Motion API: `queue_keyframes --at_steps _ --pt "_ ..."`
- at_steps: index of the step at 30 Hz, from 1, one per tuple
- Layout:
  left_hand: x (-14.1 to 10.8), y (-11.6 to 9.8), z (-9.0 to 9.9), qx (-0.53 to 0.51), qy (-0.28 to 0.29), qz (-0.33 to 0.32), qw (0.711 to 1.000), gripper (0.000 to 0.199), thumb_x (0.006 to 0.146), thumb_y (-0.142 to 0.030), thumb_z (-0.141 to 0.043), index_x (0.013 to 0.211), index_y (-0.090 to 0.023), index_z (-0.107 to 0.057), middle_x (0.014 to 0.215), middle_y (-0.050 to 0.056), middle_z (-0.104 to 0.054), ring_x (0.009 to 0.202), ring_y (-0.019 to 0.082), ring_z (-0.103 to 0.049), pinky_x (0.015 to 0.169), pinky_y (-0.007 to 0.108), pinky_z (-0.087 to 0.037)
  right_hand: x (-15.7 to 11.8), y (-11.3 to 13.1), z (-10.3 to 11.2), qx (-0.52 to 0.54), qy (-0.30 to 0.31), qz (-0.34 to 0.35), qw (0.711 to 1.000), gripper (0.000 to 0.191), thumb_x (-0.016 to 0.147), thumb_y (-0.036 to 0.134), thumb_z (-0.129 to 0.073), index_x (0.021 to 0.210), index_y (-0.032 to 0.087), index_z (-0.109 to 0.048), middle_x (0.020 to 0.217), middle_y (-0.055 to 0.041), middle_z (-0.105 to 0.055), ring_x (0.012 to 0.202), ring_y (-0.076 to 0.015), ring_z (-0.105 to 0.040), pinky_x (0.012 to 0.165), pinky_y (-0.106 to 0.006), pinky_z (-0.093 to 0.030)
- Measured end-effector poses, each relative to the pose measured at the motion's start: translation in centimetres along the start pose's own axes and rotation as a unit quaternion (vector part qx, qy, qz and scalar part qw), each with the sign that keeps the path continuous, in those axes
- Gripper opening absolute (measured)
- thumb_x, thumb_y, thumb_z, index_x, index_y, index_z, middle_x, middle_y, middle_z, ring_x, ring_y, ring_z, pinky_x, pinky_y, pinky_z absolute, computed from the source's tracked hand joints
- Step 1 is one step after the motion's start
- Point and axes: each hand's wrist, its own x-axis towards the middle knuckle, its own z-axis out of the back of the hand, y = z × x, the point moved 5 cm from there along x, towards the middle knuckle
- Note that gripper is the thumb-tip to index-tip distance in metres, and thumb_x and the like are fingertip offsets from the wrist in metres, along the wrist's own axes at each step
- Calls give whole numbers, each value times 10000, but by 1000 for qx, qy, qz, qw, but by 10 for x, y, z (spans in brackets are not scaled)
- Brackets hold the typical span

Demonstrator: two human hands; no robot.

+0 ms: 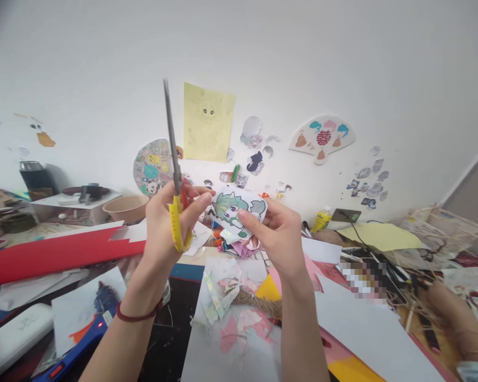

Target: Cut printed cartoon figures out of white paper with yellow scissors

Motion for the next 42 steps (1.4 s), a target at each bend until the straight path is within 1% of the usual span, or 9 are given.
queue_keyframes --at_steps 5,8,11,16,21,24,30,35,42 --pt "2 -3 4 25 27 43 998 328 650 -258 -880 744 -189 -572 701 -26 -688 637 111 -639 605 236 -517 -1 -1 2 1 16 2 1000 201 750 266 -826 644 172 -683 528 50 -551 443 -44 -469 392 -169 -381" --pt "0 -2 2 -7 4 43 999 335 639 -226 -880 755 -191 -567 647 -59 -623 594 89 -599 595 224 -507 1 -2 -1 66 -22 6 998 111 735 271 -840 786 206 -766 712 10 -706 606 -91 -625 561 -202 -531" --pt "-4 -2 0 -27 -42 17 999 315 673 -225 -859 776 -192 -563 647 -64 -595 591 77 -577 585 208 -489 1 -6 -14 163 -2 -7 987 194 729 314 -842 902 249 -783 876 -16 -770 781 -165 -714 731 -301 -601" --pt "-10 -2 -6 -66 -76 -5 995 304 721 -221 -832 784 -194 -535 712 -53 -592 628 70 -553 627 214 -479 -2 -13 -37 215 16 -38 976 156 720 294 -840 841 230 -766 777 0 -750 641 -147 -677 630 -306 -595" --pt "-7 -2 -11 10 -9 16 1000 291 807 -346 -764 780 -199 -515 718 -48 -536 571 63 -463 561 221 -427 -5 -7 -36 184 -66 -4 981 79 749 212 -813 790 202 -746 669 32 -705 506 -85 -609 470 -210 -508" --pt "-7 5 -17 103 92 16 990 303 865 -446 -666 862 -217 -467 786 -34 -522 581 75 -422 534 235 -384 -5 1 -28 203 -109 18 973 80 741 183 -809 757 198 -733 649 44 -692 502 -77 -620 486 -199 -527" --pt "-21 23 -36 143 216 21 966 371 845 -384 -653 1073 -243 -397 873 -18 -487 689 132 -464 582 270 -396 -7 10 -10 239 -207 52 947 144 689 216 -827 769 225 -708 675 59 -687 544 -90 -622 549 -235 -567" --pt "-31 18 -52 210 227 23 951 285 886 -352 -563 1074 -230 -386 747 -52 -420 632 145 -398 592 304 -344 -8 14 -1 207 -227 98 946 317 764 260 -767 1072 284 -699 1041 -10 -746 1016 -186 -698 948 -391 -575" --pt "-35 14 -56 255 217 36 942 275 894 -377 -555 1081 -240 -406 812 -28 -464 675 165 -427 618 313 -338 -8 15 1 228 -208 111 945 445 760 280 -783 1188 325 -667 1205 -11 -719 1139 -214 -672 1015 -422 -546"
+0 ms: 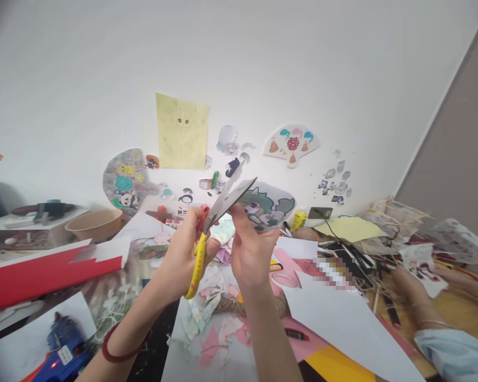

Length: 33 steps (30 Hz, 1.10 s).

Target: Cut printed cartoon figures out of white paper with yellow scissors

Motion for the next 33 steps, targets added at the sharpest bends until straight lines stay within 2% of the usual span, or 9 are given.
queue_keyframes --at_steps 4,8,12,17,21,28,33 --pt "0 -2 2 3 -3 -1 1000 288 895 -398 -563 1079 -236 -413 858 -9 -496 727 181 -465 644 320 -363 -3 -2 0 42 -4 -16 999 468 734 276 -818 1178 320 -675 1230 -8 -711 1098 -202 -683 1024 -410 -539" --pt "-1 -5 4 8 -2 0 1000 304 895 -452 -552 1056 -232 -415 860 1 -507 720 187 -458 653 332 -374 -7 -6 0 28 -17 -52 998 525 713 338 -834 1206 313 -655 1237 -25 -708 1042 -202 -691 929 -390 -580" --pt "-2 -6 6 -3 -7 -4 1000 349 882 -508 -577 1037 -237 -420 810 -9 -511 682 185 -445 633 324 -354 -9 -9 -3 24 -2 -92 995 493 733 372 -805 1197 314 -649 1232 -39 -706 1043 -206 -681 840 -369 -603" --pt "-3 -3 5 -12 2 -13 1000 420 879 -544 -591 1119 -238 -433 917 31 -575 768 215 -508 663 330 -351 -11 -10 -5 29 -6 -94 995 506 715 399 -809 1186 304 -652 1215 -40 -704 1080 -210 -663 893 -372 -588" --pt "-3 -3 6 -7 1 -12 1000 437 882 -565 -582 1134 -238 -440 962 55 -601 853 252 -543 671 337 -350 -13 -11 -6 29 -14 -105 994 533 700 403 -821 1193 298 -649 1203 -46 -707 1065 -216 -658 826 -368 -602" --pt "-3 -5 5 -3 5 -17 1000 426 899 -583 -544 1108 -230 -431 986 66 -613 822 240 -546 665 337 -369 -15 -10 -13 0 28 -100 995 439 772 497 -749 1151 290 -671 1163 -56 -726 1142 -232 -649 889 -409 -608" --pt "-3 -4 6 18 7 -20 1000 411 910 -563 -537 1122 -232 -418 992 61 -615 792 230 -541 689 346 -380 -15 -13 -11 -4 44 -96 994 421 780 498 -745 1144 301 -673 1135 -46 -737 1156 -231 -652 900 -409 -612"
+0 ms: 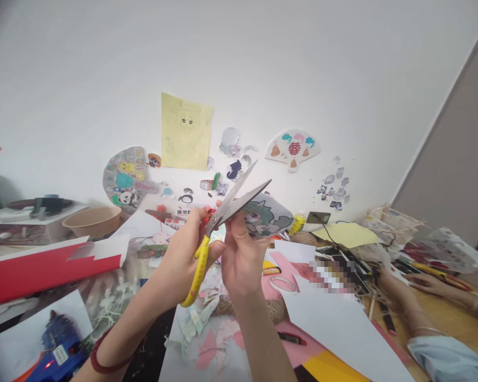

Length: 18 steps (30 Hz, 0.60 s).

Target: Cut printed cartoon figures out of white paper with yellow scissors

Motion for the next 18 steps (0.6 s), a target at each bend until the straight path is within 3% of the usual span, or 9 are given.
queue_keyframes --at_steps 18 --pt "-1 -2 2 25 -2 -11 1000 334 917 -518 -534 1045 -234 -414 928 42 -595 747 213 -508 655 334 -362 -1 3 -1 0 -5 3 1000 433 778 467 -754 1168 302 -664 1123 -44 -740 1094 -220 -674 890 -395 -603"
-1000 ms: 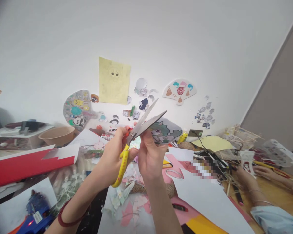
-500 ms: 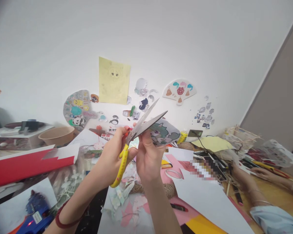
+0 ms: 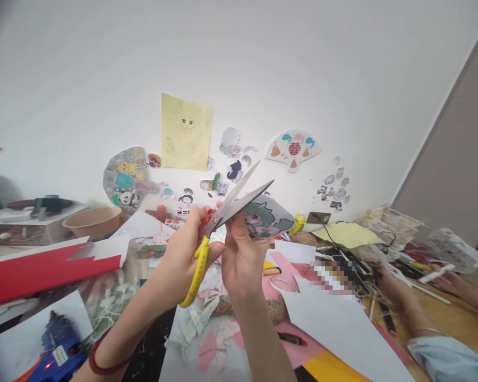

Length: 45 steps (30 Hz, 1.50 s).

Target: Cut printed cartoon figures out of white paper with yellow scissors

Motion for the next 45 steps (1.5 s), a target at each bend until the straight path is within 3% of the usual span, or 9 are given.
queue_keyframes --at_steps 7,14,17,22,28,34,40,42,45 --pt "0 0 4 25 7 15 1000 328 890 -477 -560 1059 -240 -410 836 -4 -527 675 181 -435 628 319 -328 3 3 6 31 -40 9 999 504 716 376 -823 1187 316 -654 1139 -30 -742 1009 -205 -695 863 -380 -587" --pt "2 -3 14 84 26 20 996 267 878 -416 -549 1001 -241 -390 783 -36 -477 642 157 -397 615 303 -311 15 16 21 -2 -27 136 990 371 678 236 -854 1021 287 -723 1013 8 -773 967 -191 -724 964 -382 -557" --pt "2 -4 17 100 40 10 994 242 881 -408 -535 982 -240 -395 789 -33 -487 641 157 -402 615 306 -308 17 27 27 -42 -6 167 985 306 683 189 -842 954 279 -732 894 18 -774 860 -189 -738 887 -376 -599" --pt "2 -2 20 111 59 16 992 266 871 -424 -555 984 -234 -406 889 -1 -539 719 174 -453 655 326 -327 16 41 31 -109 68 109 986 112 755 171 -790 814 256 -745 630 38 -707 484 -142 -647 477 -287 -567" --pt "-1 0 15 44 100 37 993 300 905 -513 -492 913 -240 -368 822 -25 -495 696 161 -420 642 328 -326 18 44 40 -90 45 72 992 132 675 174 -855 727 241 -754 630 44 -702 514 -105 -632 503 -237 -532" --pt "-3 0 4 -40 142 34 989 298 940 -533 -422 917 -240 -376 850 -21 -478 735 157 -411 657 326 -360 17 33 29 -81 23 70 994 122 701 206 -845 672 201 -727 595 32 -652 525 -92 -587 507 -234 -475" --pt "0 0 2 -15 125 38 991 265 939 -497 -430 915 -240 -370 838 -20 -496 712 155 -430 640 318 -362 13 37 24 -118 6 98 988 187 713 187 -825 614 189 -667 530 38 -601 457 -97 -545 417 -243 -429" --pt "1 -1 6 47 86 27 995 256 902 -452 -499 984 -237 -386 860 -11 -512 707 162 -449 637 321 -354 12 39 25 -126 -1 107 986 174 710 159 -810 622 198 -665 533 41 -597 442 -100 -540 397 -246 -430" --pt "1 -5 13 161 7 -25 987 417 804 -356 -629 1100 -228 -366 937 20 -531 747 187 -487 638 322 -344 11 41 25 -133 3 119 984 149 717 123 -774 651 217 -680 565 35 -614 454 -109 -555 381 -246 -438"
